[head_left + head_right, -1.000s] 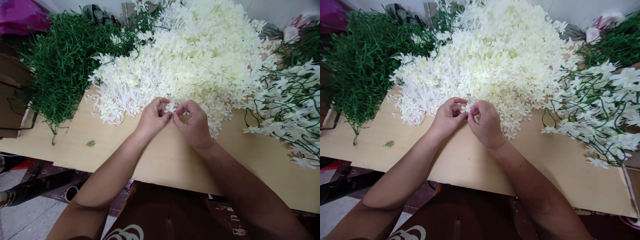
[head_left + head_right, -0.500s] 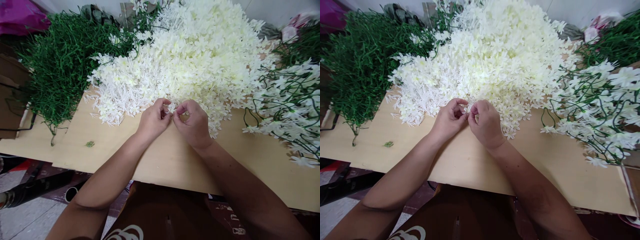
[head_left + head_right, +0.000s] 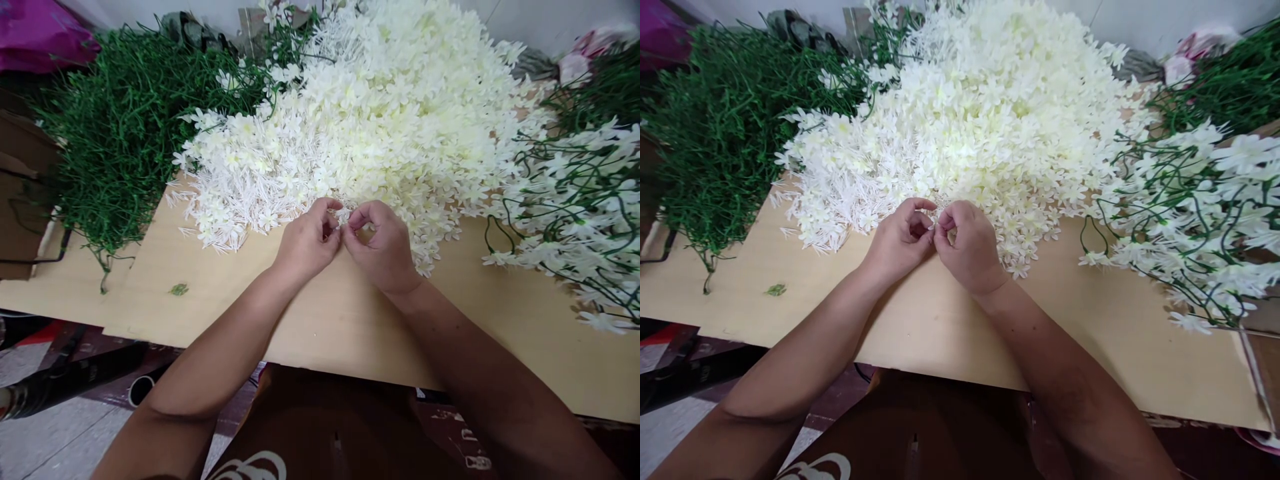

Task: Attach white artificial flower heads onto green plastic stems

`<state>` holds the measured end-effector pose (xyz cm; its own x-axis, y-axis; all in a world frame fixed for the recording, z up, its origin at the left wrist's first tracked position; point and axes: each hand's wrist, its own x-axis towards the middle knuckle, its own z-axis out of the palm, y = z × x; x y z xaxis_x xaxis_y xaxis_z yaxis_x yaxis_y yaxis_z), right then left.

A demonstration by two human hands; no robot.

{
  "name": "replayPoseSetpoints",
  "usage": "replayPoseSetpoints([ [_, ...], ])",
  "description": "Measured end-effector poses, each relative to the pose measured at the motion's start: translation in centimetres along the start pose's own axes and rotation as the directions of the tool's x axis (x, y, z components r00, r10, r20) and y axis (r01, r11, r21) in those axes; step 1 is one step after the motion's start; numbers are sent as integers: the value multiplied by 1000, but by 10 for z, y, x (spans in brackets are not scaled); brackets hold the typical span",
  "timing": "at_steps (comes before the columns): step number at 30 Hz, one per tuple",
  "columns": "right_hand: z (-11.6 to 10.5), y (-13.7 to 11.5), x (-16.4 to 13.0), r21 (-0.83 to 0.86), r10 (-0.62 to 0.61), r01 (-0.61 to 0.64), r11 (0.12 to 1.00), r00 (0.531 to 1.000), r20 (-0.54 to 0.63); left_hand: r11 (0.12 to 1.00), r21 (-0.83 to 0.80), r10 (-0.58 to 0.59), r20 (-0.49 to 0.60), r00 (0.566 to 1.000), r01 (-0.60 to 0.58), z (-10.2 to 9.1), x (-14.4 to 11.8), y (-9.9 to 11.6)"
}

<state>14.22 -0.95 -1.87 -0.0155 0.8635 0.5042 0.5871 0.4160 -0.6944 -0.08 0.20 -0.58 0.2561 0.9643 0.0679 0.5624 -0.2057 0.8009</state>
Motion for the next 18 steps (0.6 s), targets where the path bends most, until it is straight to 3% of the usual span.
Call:
replayPoseSetpoints([
  [5, 0, 4, -1, 184, 125, -134, 974, 990, 59, 997, 60, 59, -10, 998, -58, -1, -1, 0],
  [9, 0, 9, 0, 391, 233, -259, 883, 966, 112, 993, 53, 107, -23, 994, -106, -2, -3, 1],
  [13, -2, 9, 3, 484, 312, -347, 803, 938, 154, 992, 4, 125, -39, 991, -125, -2, -5, 1],
  [15, -4, 7, 4, 496, 350, -378, 781, 924, 153, 985, -102, 137, -33, 990, -140, -2, -5, 0],
  [18, -8, 2, 4, 506, 388, -399, 765, 912, 132, 895, -437, 129, 55, 990, -92, -1, -2, -3],
])
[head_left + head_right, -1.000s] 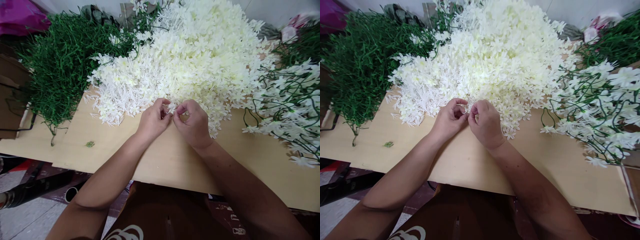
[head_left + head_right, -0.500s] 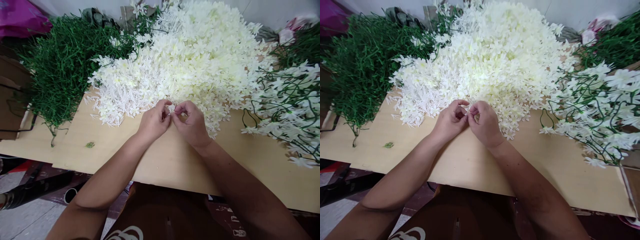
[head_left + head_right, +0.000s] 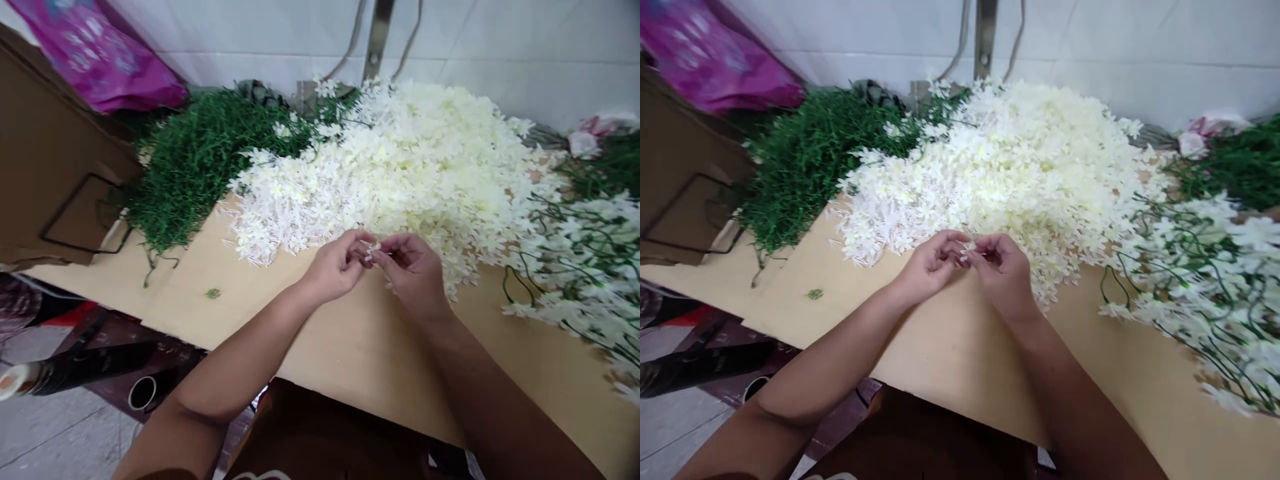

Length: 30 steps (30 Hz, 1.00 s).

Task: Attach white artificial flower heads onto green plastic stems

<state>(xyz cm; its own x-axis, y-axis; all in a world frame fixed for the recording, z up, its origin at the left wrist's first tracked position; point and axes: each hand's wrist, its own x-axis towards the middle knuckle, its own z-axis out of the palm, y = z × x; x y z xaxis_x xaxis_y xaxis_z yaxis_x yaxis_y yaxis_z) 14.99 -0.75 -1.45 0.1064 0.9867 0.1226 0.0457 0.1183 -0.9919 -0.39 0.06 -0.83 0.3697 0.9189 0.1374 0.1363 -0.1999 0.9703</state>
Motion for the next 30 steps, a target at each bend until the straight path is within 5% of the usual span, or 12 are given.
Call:
replayPoseSetpoints([
  [3, -1, -2, -2, 8, 12, -12, 1000, 1000, 21, 956, -262, -126, 45, 991, 133, -2, 6, -3],
  [9, -3, 0, -3, 18, -3, 2, 1000, 998, 60, 893, -382, -252, 18, 968, 239, -3, 12, -3],
  [20, -1, 0, -5, 54, 33, -38, 998, 995, 97, 831, -518, -162, 125, 979, 204, -6, 10, -8],
  [26, 1, 0, -3, 70, 7, -23, 997, 975, 221, 868, -447, -178, 127, 976, 216, -3, 5, -10],
  [30, 2, 2, -4, -21, 3, 0, 1000, 987, 160, 977, -29, -207, 141, 968, 213, -28, 14, -1],
])
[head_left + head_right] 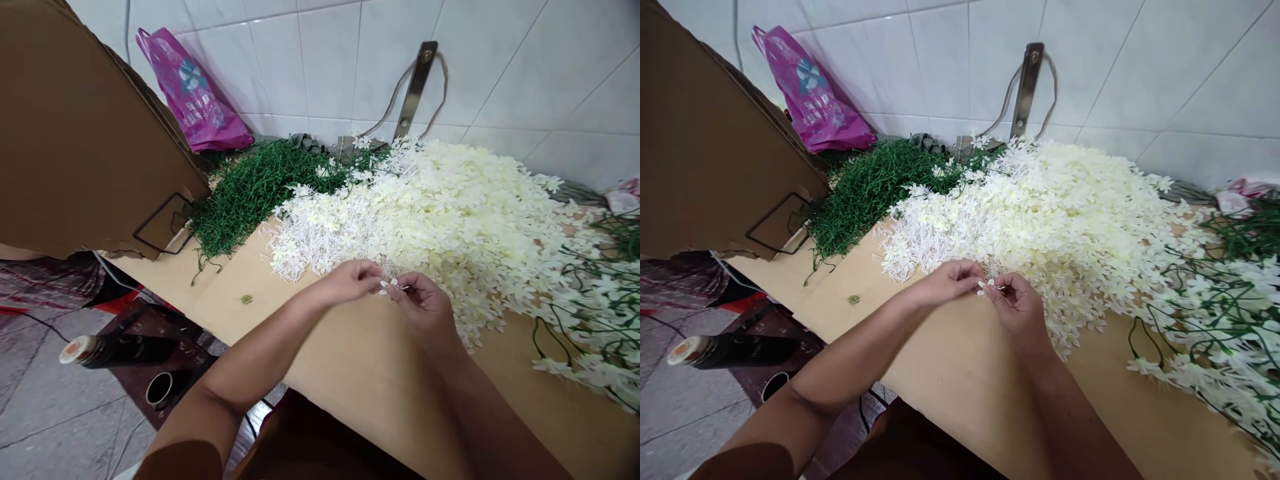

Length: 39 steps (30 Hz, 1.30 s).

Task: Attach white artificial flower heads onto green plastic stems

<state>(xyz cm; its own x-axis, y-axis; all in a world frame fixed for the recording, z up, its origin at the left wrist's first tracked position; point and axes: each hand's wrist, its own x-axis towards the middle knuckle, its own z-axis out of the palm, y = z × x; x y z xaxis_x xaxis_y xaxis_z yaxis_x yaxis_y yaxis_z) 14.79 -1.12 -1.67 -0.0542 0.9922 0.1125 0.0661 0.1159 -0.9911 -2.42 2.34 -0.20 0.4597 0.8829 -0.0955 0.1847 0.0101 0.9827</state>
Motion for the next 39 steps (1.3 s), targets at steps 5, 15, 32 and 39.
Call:
replayPoseSetpoints([
  [5, 6, 4, 1, -41, -62, 61, 997, 998, -17, 677, 658, 216, -606, 766, 329, -89, 23, 28],
  [15, 19, 11, -1, -77, -13, 22, 997, 992, 123, 327, 730, 107, -660, 743, 601, -158, 59, 34],
  [32, 11, 9, 6, 88, 86, -97, 991, 988, 130, 962, -256, -43, -493, 869, -97, -83, 8, 87],
  [39, -5, 1, 13, 414, 222, -228, 881, 973, 63, 925, -354, -190, -117, 975, 137, 0, -11, 21],
])
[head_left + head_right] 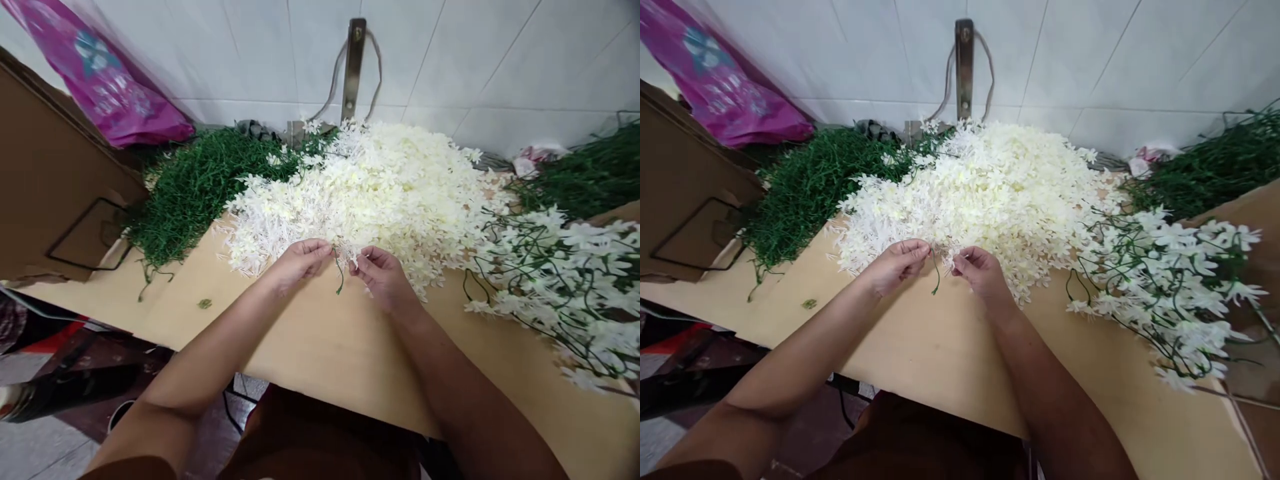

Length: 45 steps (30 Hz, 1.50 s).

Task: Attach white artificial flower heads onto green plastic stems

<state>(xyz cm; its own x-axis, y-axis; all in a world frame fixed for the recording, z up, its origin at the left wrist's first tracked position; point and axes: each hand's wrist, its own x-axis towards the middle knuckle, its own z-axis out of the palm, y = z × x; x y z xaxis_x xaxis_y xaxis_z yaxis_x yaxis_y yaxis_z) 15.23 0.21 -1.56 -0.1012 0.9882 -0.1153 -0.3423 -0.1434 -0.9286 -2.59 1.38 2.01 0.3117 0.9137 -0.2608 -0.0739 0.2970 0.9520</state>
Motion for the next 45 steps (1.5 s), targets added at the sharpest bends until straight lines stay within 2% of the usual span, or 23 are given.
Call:
replayPoseSetpoints([
  [4, 0, 1, 1, 51, 28, -30, 998, 999, 34, 999, 41, 3, -30, 1000, -2, 4, 4, -9],
  [8, 2, 2, -1, -47, 10, -6, 999, 995, 99, 966, 257, 44, -9, 999, -40, 5, 7, -10],
  [11, 5, 1, -4, -113, 41, -27, 993, 991, 129, 950, 308, 64, -23, 998, -53, 6, 7, -13],
  [14, 10, 1, -7, -195, 55, -31, 980, 991, 119, 980, 197, 48, -59, 997, -35, 5, 8, -17],
  [18, 15, 4, -10, -244, -4, 31, 969, 994, 111, 1000, -17, 10, 18, 1000, -10, 5, 6, -18],
  [22, 12, 4, -8, -120, 38, -27, 992, 995, 90, 966, -253, -21, 139, 990, 56, 3, 0, -8],
  [25, 8, 1, -5, 33, 109, -110, 993, 993, 52, 919, -392, 42, 193, 980, 37, -1, -4, -3],
  [27, 7, -1, -4, 110, 141, -147, 983, 988, 56, 917, -398, 97, 182, 979, -17, -2, -3, -3],
  [30, 8, -1, -4, 175, 172, -185, 967, 981, 89, 943, -311, 170, 133, 976, -122, -2, 1, -8],
  [36, 9, 1, -5, 219, 247, -279, 935, 955, 165, 943, -107, 312, -38, 949, -314, -6, 7, -14],
  [38, 9, 2, -5, 234, 255, -296, 926, 948, 188, 937, -105, 329, -52, 943, -333, -7, 5, -12],
  [43, 8, 5, -5, 222, 286, -346, 912, 922, 262, 944, -191, 287, 66, 956, -270, -4, -1, -4],
  [45, 6, 5, -5, 221, 278, -339, 915, 923, 264, 943, -209, 279, 68, 958, -260, -4, -2, -3],
])
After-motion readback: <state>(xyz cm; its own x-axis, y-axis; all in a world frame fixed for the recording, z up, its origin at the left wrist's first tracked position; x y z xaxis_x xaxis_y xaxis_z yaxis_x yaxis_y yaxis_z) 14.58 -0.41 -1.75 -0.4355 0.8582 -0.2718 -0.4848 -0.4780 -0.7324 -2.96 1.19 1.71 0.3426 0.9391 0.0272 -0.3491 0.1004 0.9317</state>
